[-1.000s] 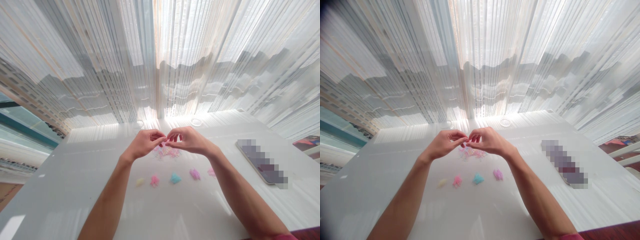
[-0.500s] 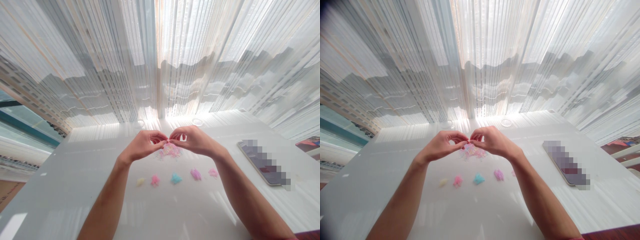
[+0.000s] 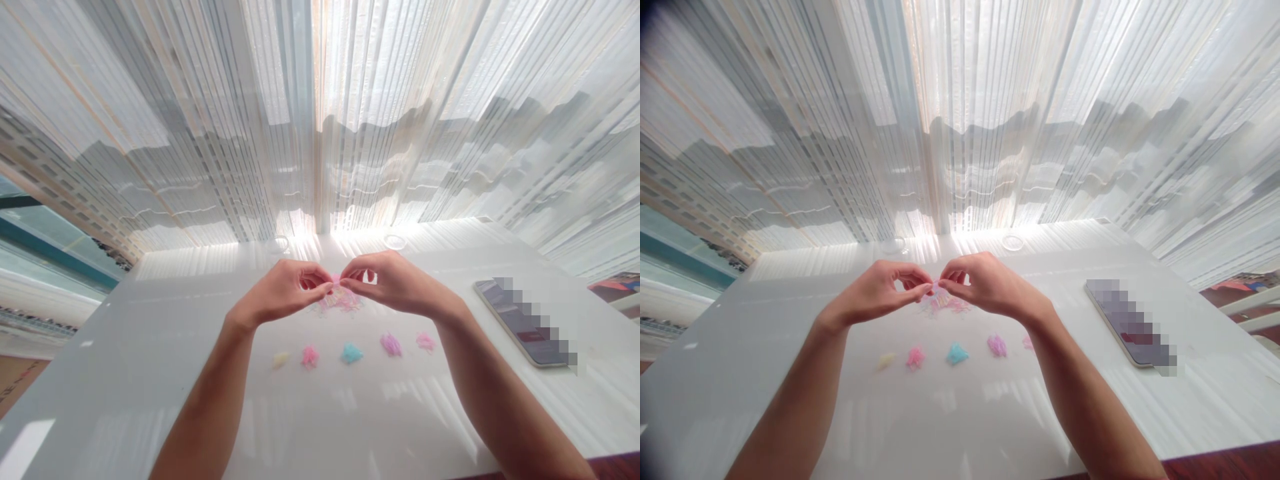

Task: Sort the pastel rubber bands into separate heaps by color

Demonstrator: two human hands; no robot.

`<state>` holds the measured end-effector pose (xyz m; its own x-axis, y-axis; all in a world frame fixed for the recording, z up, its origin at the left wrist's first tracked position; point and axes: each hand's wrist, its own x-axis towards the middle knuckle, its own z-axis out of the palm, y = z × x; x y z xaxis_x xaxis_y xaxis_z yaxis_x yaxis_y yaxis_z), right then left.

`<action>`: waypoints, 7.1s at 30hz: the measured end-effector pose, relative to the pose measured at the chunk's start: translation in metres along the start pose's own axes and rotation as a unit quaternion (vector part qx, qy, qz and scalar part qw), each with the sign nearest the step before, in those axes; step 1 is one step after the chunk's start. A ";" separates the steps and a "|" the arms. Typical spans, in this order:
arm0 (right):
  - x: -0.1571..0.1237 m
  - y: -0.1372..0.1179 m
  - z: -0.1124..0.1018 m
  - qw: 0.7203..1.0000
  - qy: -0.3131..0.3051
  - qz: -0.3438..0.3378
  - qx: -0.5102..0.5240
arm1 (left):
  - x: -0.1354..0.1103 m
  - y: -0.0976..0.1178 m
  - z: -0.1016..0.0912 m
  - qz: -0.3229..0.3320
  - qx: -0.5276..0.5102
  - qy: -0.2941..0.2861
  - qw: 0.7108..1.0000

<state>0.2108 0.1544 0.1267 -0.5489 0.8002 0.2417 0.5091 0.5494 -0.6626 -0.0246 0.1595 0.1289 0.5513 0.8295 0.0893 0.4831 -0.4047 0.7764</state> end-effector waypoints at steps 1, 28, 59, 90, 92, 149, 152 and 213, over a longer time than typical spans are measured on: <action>-0.002 -0.002 0.000 1.000 0.000 0.002 0.002 | -0.002 0.003 0.001 0.001 0.010 0.002 1.000; -0.151 -0.021 0.152 0.969 0.196 0.105 0.104 | -0.140 -0.021 0.157 -0.112 -0.082 0.153 0.978; -0.150 -0.020 0.155 0.970 0.207 0.121 0.045 | -0.142 -0.030 0.161 -0.093 -0.037 0.146 0.984; -0.159 -0.002 0.131 0.937 0.316 0.150 0.000 | -0.142 -0.033 0.163 -0.090 -0.052 0.172 0.980; -0.160 0.012 0.119 0.907 0.370 0.199 -0.018 | -0.142 -0.034 0.165 -0.084 -0.045 0.173 0.980; -0.150 0.034 0.119 0.922 0.306 0.220 -0.085 | -0.141 -0.031 0.163 -0.065 0.006 0.165 0.984; -0.147 0.033 0.119 0.921 0.299 0.226 -0.105 | -0.142 -0.031 0.163 -0.060 0.008 0.167 0.984; -0.157 0.029 0.117 0.950 0.280 0.139 -0.020 | -0.023 -0.036 0.025 -0.003 0.179 0.051 0.983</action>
<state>0.2339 0.0166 -0.0134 0.0433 0.9119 0.4081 0.6140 0.2979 -0.7309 -0.0377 0.1451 0.0829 0.4861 0.8589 0.1613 0.7039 -0.4942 0.5102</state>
